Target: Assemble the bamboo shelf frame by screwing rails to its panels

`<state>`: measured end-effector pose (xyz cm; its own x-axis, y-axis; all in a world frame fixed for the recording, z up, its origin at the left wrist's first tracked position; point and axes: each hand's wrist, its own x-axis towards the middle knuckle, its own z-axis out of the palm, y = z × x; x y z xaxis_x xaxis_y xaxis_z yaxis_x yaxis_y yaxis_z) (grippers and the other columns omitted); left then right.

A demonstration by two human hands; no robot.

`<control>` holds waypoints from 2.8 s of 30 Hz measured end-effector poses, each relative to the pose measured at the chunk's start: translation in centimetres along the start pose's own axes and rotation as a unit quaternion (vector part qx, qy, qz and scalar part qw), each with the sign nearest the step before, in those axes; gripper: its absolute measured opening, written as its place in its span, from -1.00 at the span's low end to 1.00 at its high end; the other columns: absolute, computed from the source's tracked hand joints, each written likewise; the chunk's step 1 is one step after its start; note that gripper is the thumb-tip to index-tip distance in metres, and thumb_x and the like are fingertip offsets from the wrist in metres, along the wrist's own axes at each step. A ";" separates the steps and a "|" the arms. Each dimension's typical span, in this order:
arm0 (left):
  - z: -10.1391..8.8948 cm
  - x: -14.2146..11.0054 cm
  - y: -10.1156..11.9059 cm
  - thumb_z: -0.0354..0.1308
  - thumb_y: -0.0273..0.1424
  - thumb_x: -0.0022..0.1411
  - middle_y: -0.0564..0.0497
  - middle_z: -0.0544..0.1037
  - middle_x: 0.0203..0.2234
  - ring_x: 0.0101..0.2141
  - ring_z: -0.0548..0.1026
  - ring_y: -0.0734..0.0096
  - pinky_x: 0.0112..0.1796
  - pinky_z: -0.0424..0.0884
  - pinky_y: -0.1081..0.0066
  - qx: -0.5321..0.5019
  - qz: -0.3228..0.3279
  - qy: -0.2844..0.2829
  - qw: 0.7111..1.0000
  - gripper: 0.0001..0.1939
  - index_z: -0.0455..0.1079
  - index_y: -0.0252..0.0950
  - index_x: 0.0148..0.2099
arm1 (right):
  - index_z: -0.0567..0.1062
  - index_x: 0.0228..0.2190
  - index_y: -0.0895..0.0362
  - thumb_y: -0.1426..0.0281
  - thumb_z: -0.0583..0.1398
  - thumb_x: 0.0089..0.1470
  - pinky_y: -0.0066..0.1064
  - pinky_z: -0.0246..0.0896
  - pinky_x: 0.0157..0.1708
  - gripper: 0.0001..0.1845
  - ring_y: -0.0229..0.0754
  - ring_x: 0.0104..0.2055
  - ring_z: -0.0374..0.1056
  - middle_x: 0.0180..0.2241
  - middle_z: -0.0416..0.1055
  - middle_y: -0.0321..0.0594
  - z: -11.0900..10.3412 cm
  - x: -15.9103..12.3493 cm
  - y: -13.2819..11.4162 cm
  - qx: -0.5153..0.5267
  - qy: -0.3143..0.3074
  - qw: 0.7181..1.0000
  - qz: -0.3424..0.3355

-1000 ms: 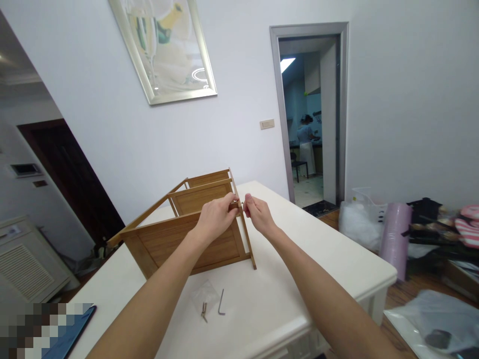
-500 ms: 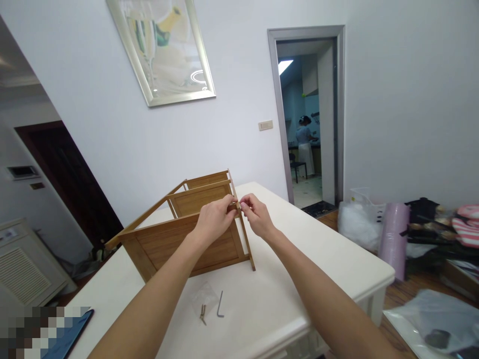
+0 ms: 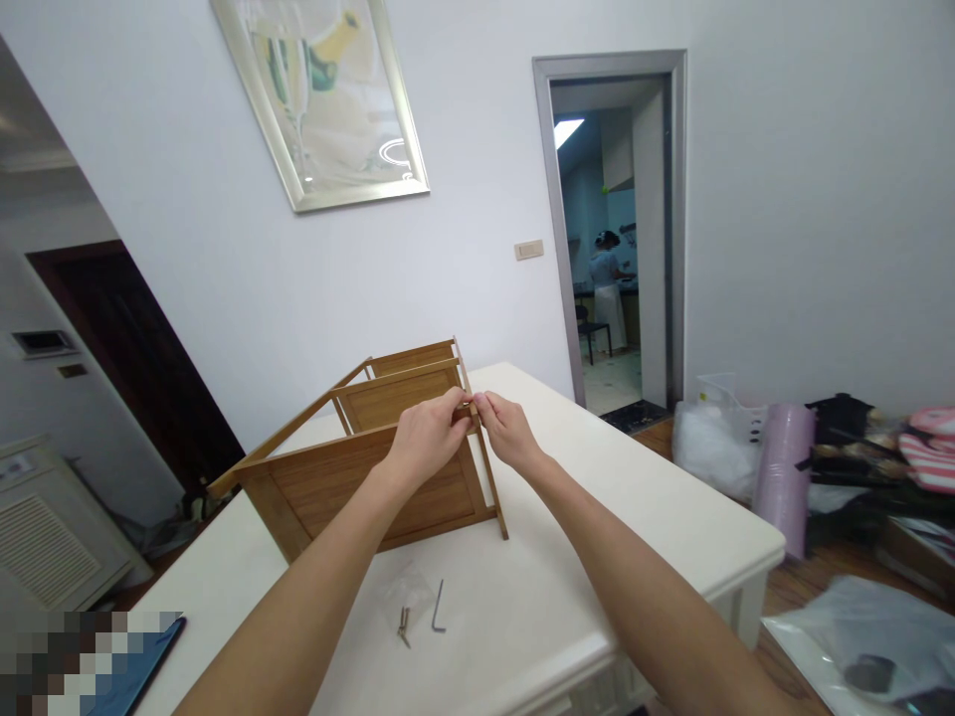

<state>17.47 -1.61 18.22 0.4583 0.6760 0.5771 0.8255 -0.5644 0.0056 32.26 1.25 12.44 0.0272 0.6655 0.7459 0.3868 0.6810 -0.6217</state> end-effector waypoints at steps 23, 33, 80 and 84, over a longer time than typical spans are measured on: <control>1.6 -2.1 0.2 0.09 -0.36 0.29 -0.10 0.59 -0.17 -0.11 0.49 0.19 -0.09 0.27 0.22 0.028 0.021 0.146 0.989 -0.78 0.42 -0.24 -0.04 | 0.30 -0.30 0.06 0.25 -0.05 0.27 -0.38 0.16 -0.33 -0.79 -0.21 -0.36 0.26 -0.39 0.33 -0.27 -0.3 -1.4 0.3 0.001 0.028 0.998 -0.056; 2.2 -1.7 -0.3 0.06 -0.38 0.31 -0.05 0.60 -0.24 -0.19 0.51 0.24 -0.18 0.25 0.25 -0.016 -0.010 0.141 0.990 -0.80 0.47 -0.24 -0.08 | 0.29 -0.38 0.05 0.25 -0.10 0.31 -0.38 0.12 -0.31 -0.72 -0.21 -0.36 0.21 -0.40 0.27 -0.27 -0.3 -0.7 0.4 -0.037 0.011 0.995 -0.092; 1.2 -2.4 -1.5 0.01 -0.38 0.36 -0.02 0.57 -0.33 -0.26 0.47 0.32 -0.19 0.23 0.27 -0.038 -0.068 0.150 0.986 -0.78 0.49 -0.27 -0.22 | 0.23 -0.47 0.06 0.26 -0.07 0.26 -0.38 0.01 -0.44 -0.72 -0.22 -0.49 0.13 -0.56 0.18 -0.35 -1.1 -0.2 -0.7 -0.092 0.007 0.994 -0.052; 1.3 -2.0 -1.2 0.01 -0.39 0.36 -0.02 0.57 -0.33 -0.26 0.47 0.31 -0.20 0.25 0.27 -0.034 -0.059 0.152 0.986 -0.79 0.48 -0.28 -0.21 | 0.21 -0.49 0.05 0.23 -0.07 0.26 -0.38 0.00 -0.46 -0.69 -0.22 -0.52 0.12 -0.57 0.17 -0.37 -1.4 -0.1 -0.4 -0.092 0.006 0.995 -0.031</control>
<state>16.00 -1.70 15.97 0.2318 0.5715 0.7872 0.8389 -0.5271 0.1357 33.43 0.48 12.97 0.0088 0.6185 0.7857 0.5497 0.6533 -0.5205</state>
